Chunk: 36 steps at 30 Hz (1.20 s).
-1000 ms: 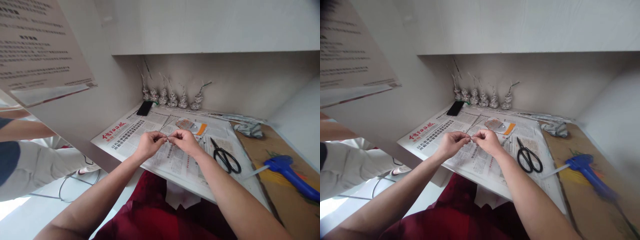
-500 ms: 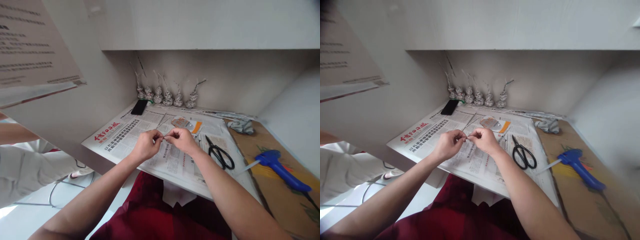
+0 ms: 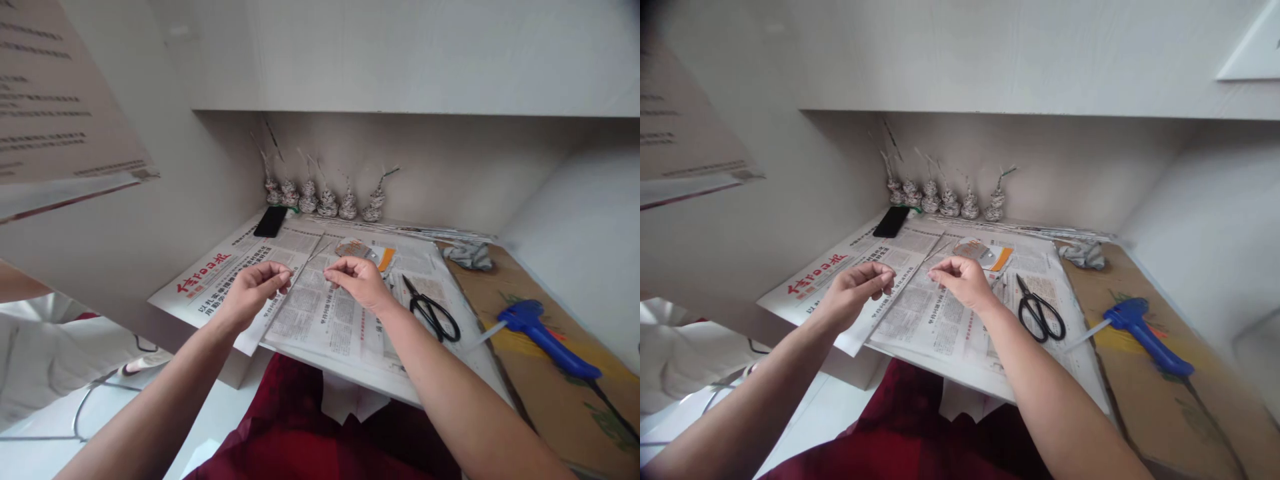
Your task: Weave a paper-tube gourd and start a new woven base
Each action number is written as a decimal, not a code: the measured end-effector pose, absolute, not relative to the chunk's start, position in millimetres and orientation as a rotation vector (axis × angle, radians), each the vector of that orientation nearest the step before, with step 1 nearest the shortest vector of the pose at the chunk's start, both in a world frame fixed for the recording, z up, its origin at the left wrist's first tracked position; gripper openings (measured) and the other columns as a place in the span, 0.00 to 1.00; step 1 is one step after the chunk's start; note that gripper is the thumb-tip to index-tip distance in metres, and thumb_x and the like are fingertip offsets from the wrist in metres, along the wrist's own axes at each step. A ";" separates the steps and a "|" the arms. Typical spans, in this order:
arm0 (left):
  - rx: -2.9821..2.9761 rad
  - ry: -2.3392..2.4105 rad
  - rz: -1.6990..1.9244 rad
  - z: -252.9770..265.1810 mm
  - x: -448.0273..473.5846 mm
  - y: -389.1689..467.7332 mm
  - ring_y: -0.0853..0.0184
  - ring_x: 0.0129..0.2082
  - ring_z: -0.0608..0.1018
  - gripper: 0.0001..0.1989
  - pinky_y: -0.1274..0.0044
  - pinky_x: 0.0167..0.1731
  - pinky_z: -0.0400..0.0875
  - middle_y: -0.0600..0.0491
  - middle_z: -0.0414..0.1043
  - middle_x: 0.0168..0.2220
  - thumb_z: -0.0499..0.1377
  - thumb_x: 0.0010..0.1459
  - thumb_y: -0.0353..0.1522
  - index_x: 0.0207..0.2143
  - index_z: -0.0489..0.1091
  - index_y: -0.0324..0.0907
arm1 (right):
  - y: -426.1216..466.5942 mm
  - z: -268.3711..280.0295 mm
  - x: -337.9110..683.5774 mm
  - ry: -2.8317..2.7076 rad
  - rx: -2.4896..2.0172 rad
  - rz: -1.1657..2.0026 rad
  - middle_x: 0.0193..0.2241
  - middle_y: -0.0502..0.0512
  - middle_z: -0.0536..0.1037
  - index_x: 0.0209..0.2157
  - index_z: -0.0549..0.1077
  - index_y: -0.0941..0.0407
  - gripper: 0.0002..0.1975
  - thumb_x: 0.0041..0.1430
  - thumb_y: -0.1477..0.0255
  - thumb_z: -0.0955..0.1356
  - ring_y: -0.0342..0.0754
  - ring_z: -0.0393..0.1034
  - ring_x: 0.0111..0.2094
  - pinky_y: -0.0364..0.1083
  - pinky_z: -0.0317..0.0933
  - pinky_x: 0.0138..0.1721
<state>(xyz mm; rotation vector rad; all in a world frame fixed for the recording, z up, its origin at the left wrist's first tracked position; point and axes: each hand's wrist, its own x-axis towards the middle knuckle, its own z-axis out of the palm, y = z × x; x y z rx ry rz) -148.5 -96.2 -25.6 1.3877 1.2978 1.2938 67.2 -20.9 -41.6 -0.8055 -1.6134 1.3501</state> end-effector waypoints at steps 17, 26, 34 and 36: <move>1.794 1.335 0.792 -22.5 -290.9 -165.0 0.70 0.25 0.68 0.16 0.77 0.24 0.64 0.57 0.69 0.25 0.51 0.62 0.42 0.29 0.72 0.44 | -17.6 -49.3 69.0 -1.525 -0.782 1.621 0.24 0.52 0.77 0.25 0.70 0.57 0.07 0.51 0.68 0.64 0.42 0.70 0.23 0.39 0.53 0.19; 1.723 1.363 1.121 -19.1 -224.4 -119.6 0.60 0.44 0.76 0.21 0.74 0.36 0.75 0.57 0.71 0.53 0.66 0.49 0.38 0.47 0.71 0.56 | -10.7 -48.4 69.6 -1.603 -0.906 1.312 0.23 0.48 0.74 0.26 0.71 0.57 0.08 0.53 0.67 0.70 0.40 0.68 0.24 0.41 0.62 0.29; 1.772 1.200 1.063 -16.1 -158.8 -58.1 0.71 0.25 0.69 0.12 0.80 0.26 0.66 0.54 0.72 0.25 0.62 0.55 0.42 0.28 0.70 0.42 | -70.1 -20.5 142.9 -1.865 -1.167 0.905 0.27 0.48 0.74 0.31 0.74 0.55 0.07 0.56 0.66 0.68 0.42 0.66 0.28 0.42 0.59 0.31; 1.802 1.148 1.041 -16.0 -144.1 -47.1 0.72 0.24 0.68 0.13 0.80 0.25 0.64 0.55 0.71 0.24 0.61 0.55 0.42 0.28 0.69 0.41 | -90.4 -24.7 175.1 -1.822 -1.312 0.860 0.26 0.48 0.74 0.29 0.72 0.56 0.10 0.54 0.63 0.70 0.43 0.66 0.28 0.43 0.59 0.31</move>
